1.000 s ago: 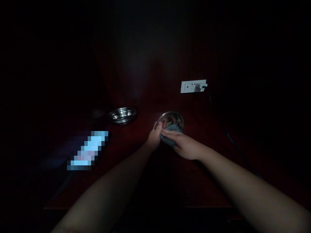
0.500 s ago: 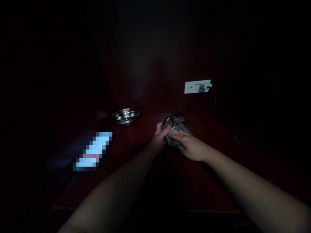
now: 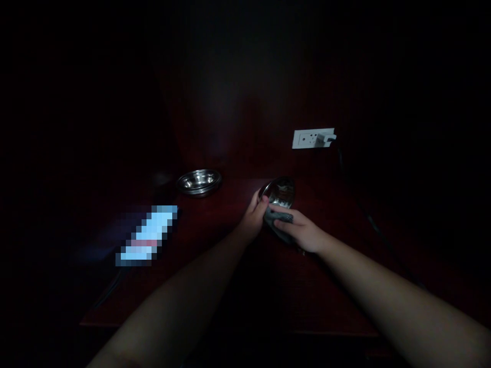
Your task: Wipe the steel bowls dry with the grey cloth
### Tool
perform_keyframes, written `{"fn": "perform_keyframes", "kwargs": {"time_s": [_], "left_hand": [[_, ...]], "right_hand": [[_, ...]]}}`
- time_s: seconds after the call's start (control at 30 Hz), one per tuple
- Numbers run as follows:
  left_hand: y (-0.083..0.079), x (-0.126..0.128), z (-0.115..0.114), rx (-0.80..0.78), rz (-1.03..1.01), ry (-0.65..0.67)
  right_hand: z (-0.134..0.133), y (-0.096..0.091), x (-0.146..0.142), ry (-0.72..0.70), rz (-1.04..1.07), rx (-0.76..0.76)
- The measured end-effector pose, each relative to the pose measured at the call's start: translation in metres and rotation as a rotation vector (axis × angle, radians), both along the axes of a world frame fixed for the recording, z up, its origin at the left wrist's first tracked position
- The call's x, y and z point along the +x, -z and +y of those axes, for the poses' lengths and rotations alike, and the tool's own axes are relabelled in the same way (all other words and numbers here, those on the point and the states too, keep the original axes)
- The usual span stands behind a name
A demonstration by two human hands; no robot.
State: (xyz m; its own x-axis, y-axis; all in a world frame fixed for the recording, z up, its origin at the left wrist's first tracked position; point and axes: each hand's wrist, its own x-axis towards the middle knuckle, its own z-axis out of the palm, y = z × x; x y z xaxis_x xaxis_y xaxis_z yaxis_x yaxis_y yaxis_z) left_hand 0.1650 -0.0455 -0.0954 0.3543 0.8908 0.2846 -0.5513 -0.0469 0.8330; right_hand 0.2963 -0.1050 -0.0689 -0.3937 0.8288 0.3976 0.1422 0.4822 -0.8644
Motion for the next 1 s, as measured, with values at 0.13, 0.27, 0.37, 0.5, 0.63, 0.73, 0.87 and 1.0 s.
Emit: {"fn": "perform_keyframes", "kwargs": {"time_s": [0.13,0.27,0.37,0.5,0.63,0.73,0.87,1.0], "left_hand": [[-0.002,-0.001,-0.003,-0.024,0.020,0.021],[-0.007,-0.001,-0.007,-0.148,-0.067,0.076],[-0.011,-0.002,-0.007,-0.241,-0.090,0.122],[-0.013,-0.003,-0.007,-0.281,-0.064,0.201],[-0.012,-0.002,-0.006,-0.246,-0.083,0.197],[-0.011,0.000,-0.005,-0.233,-0.080,0.159],[-0.010,0.002,-0.004,-0.229,-0.076,0.122],[-0.009,0.003,-0.003,-0.229,-0.076,0.106]], "right_hand": [[0.001,0.001,-0.002,0.031,0.160,-0.094],[-0.001,0.001,-0.002,0.035,-0.053,0.038],[-0.002,0.002,0.000,0.069,-0.271,0.208],[-0.001,0.004,0.005,0.126,-0.429,0.326],[-0.001,0.004,0.007,0.144,-0.465,0.339],[-0.001,0.004,0.006,0.142,-0.469,0.335],[-0.001,0.005,0.006,0.127,-0.463,0.331],[0.000,0.006,0.006,0.126,-0.447,0.330]]}}
